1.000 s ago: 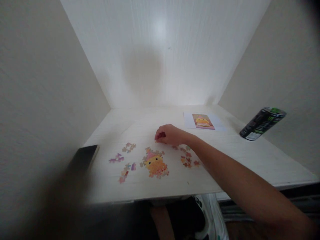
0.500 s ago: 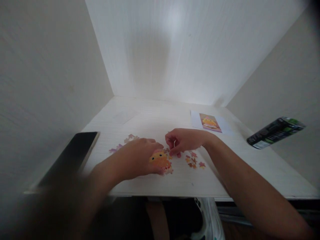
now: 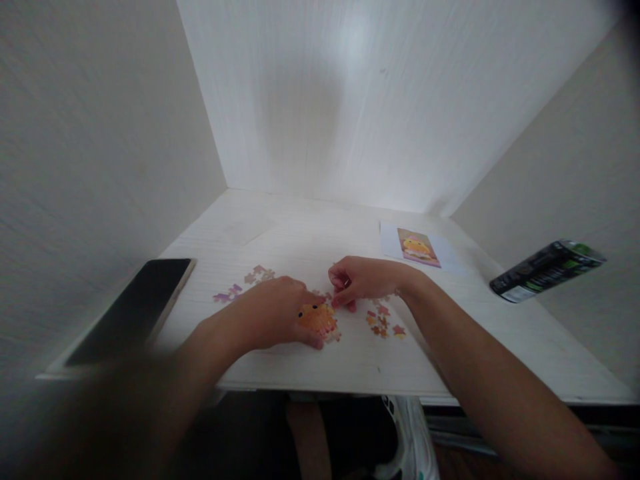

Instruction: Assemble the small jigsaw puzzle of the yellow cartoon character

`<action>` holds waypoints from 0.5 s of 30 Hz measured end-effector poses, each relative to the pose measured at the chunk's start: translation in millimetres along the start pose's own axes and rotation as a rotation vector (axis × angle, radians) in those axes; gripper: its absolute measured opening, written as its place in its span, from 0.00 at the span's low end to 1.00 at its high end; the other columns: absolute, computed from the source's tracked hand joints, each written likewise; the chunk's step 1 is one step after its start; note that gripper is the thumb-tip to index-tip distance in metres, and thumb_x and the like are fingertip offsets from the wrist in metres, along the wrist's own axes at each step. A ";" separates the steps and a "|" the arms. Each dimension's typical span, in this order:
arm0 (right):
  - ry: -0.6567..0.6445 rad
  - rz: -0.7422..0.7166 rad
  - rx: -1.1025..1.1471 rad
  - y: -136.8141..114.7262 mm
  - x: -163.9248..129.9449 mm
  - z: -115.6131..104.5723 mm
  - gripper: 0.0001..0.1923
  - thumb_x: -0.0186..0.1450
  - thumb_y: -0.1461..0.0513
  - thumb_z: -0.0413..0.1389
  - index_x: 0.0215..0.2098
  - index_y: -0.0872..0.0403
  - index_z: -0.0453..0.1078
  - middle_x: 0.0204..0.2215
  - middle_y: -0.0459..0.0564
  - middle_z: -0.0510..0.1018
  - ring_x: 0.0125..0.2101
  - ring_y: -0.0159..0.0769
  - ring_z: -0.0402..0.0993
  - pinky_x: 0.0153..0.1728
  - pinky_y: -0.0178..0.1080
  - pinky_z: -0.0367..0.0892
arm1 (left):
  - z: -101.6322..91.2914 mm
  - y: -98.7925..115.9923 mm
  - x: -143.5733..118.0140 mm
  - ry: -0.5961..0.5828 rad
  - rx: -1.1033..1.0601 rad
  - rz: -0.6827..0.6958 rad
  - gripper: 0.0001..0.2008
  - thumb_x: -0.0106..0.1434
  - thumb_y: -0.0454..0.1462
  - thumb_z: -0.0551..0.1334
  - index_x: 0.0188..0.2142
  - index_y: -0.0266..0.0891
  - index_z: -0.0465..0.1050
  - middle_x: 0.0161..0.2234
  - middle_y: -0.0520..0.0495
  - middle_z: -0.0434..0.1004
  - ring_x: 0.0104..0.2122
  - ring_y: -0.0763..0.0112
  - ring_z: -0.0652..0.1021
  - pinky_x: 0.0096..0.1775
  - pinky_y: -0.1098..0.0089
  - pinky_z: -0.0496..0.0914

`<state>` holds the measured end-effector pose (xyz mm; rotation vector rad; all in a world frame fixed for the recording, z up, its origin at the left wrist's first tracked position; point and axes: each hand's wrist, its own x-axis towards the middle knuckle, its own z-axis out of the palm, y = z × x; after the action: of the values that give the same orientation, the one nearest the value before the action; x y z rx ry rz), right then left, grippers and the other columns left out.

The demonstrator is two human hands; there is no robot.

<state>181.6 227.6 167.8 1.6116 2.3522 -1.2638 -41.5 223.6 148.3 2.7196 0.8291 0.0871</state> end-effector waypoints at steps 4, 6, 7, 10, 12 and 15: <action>0.023 0.021 -0.065 -1.7 -0.2 0.6 0.14 0.56 0.59 0.62 0.24 0.54 0.60 0.19 0.42 0.73 0.20 0.26 0.64 0.22 0.32 0.54 | -0.9 -0.9 0.4 -0.015 0.032 -0.009 0.31 0.51 0.59 0.66 0.52 0.54 0.75 0.35 0.46 0.79 0.36 0.56 0.77 0.38 0.63 0.65; 0.027 0.040 -0.096 -3.9 -0.4 1.9 0.13 0.56 0.59 0.62 0.25 0.54 0.61 0.20 0.43 0.74 0.21 0.27 0.65 0.22 0.32 0.55 | -1.7 -1.1 1.0 -0.046 0.032 -0.009 0.31 0.52 0.60 0.65 0.52 0.53 0.75 0.35 0.46 0.79 0.36 0.56 0.77 0.38 0.63 0.64; 0.031 0.050 -0.109 -5.0 -0.3 2.6 0.12 0.56 0.59 0.62 0.26 0.54 0.62 0.20 0.43 0.75 0.21 0.27 0.66 0.23 0.32 0.55 | -2.1 -1.2 1.2 -0.059 0.027 -0.009 0.31 0.52 0.61 0.64 0.52 0.53 0.75 0.35 0.46 0.79 0.36 0.56 0.77 0.38 0.63 0.64; 0.068 0.082 -0.160 -7.3 0.0 4.6 0.10 0.56 0.59 0.62 0.27 0.54 0.65 0.21 0.45 0.77 0.23 0.29 0.69 0.23 0.32 0.57 | -2.9 -0.9 1.6 -0.073 0.014 -0.024 0.32 0.52 0.62 0.63 0.53 0.55 0.74 0.36 0.46 0.79 0.36 0.57 0.77 0.38 0.63 0.63; 0.097 0.101 -0.200 -7.8 0.1 5.0 0.10 0.55 0.59 0.62 0.28 0.54 0.66 0.22 0.45 0.77 0.23 0.29 0.69 0.23 0.33 0.58 | -3.7 0.0 1.5 -0.079 0.005 -0.039 0.32 0.52 0.62 0.63 0.54 0.55 0.73 0.36 0.46 0.79 0.37 0.57 0.77 0.39 0.63 0.63; 0.073 0.112 -0.196 -7.5 -0.6 4.3 0.10 0.56 0.57 0.62 0.30 0.55 0.69 0.22 0.46 0.78 0.23 0.30 0.70 0.24 0.33 0.59 | -5.4 1.5 1.4 -0.092 -0.008 -0.050 0.32 0.52 0.62 0.63 0.53 0.55 0.73 0.37 0.46 0.79 0.38 0.56 0.76 0.39 0.63 0.63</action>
<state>174.2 223.4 169.7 1.7252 2.3050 -0.9377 -40.3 224.6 153.8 2.6713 0.8669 -0.0454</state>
